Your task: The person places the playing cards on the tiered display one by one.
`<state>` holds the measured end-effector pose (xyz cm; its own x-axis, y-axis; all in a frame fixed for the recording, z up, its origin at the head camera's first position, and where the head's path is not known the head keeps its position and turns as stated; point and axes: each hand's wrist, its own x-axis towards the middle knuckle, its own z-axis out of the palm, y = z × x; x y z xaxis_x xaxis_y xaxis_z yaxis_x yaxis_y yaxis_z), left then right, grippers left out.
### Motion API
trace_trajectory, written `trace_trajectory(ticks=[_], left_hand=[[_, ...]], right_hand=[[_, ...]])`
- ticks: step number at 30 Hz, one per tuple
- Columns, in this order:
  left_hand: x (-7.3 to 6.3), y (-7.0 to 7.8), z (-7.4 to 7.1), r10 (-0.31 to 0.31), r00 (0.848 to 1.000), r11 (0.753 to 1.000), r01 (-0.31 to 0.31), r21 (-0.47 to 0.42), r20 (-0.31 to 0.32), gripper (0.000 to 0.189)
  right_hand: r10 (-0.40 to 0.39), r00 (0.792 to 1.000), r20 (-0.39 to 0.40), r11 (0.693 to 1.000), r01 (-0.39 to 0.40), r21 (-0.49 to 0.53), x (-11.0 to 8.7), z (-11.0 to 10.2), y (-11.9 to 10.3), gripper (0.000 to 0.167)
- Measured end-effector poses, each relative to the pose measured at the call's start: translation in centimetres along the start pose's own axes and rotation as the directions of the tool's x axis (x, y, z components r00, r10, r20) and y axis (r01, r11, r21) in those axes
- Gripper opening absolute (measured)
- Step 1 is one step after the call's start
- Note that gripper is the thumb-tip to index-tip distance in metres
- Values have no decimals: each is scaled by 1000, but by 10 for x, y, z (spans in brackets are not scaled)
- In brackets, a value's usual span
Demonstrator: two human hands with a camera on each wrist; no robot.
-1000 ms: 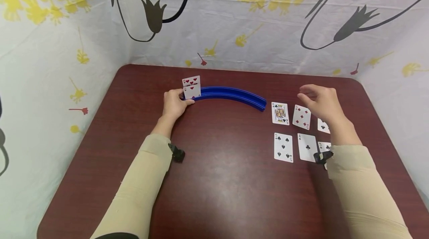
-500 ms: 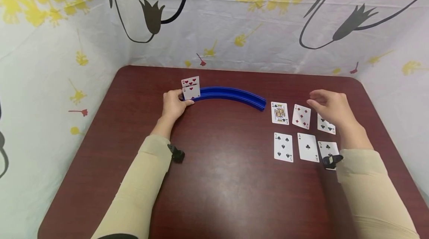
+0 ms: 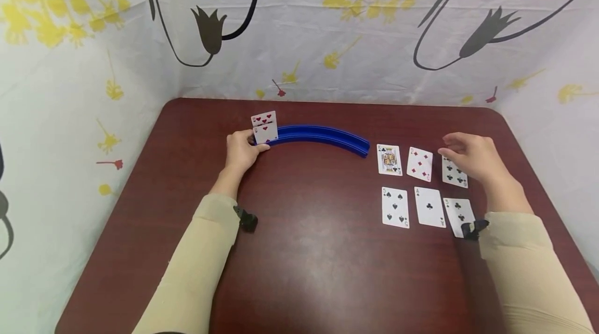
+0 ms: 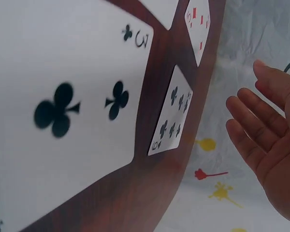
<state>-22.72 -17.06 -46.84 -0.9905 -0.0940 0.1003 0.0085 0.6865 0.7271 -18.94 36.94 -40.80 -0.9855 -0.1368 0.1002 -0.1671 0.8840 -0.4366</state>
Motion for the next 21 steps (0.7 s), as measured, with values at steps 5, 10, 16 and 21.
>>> trace_trajectory(ticks=[5, 10, 16, 21], left_hand=[[0, -1, 1, 2, 1000, 1000, -2, -3, -4, 37], [0, -1, 1, 3, 1000, 1000, -3, 0, -7, 37], [1, 0, 1, -3, 1000, 1000, 3, 2, -7, 38], [1, 0, 1, -2, 1000, 1000, 2, 1, -8, 38]], right_hand=[[13, 1000, 19, 999, -13, -36, -1, 1, 10, 40], [61, 997, 50, 997, -59, -48, -1, 3, 17, 47], [85, 992, 92, 993, -77, -85, -3, 4, 28, 56], [86, 992, 95, 991, -75, -107, -5, 6, 36, 58]])
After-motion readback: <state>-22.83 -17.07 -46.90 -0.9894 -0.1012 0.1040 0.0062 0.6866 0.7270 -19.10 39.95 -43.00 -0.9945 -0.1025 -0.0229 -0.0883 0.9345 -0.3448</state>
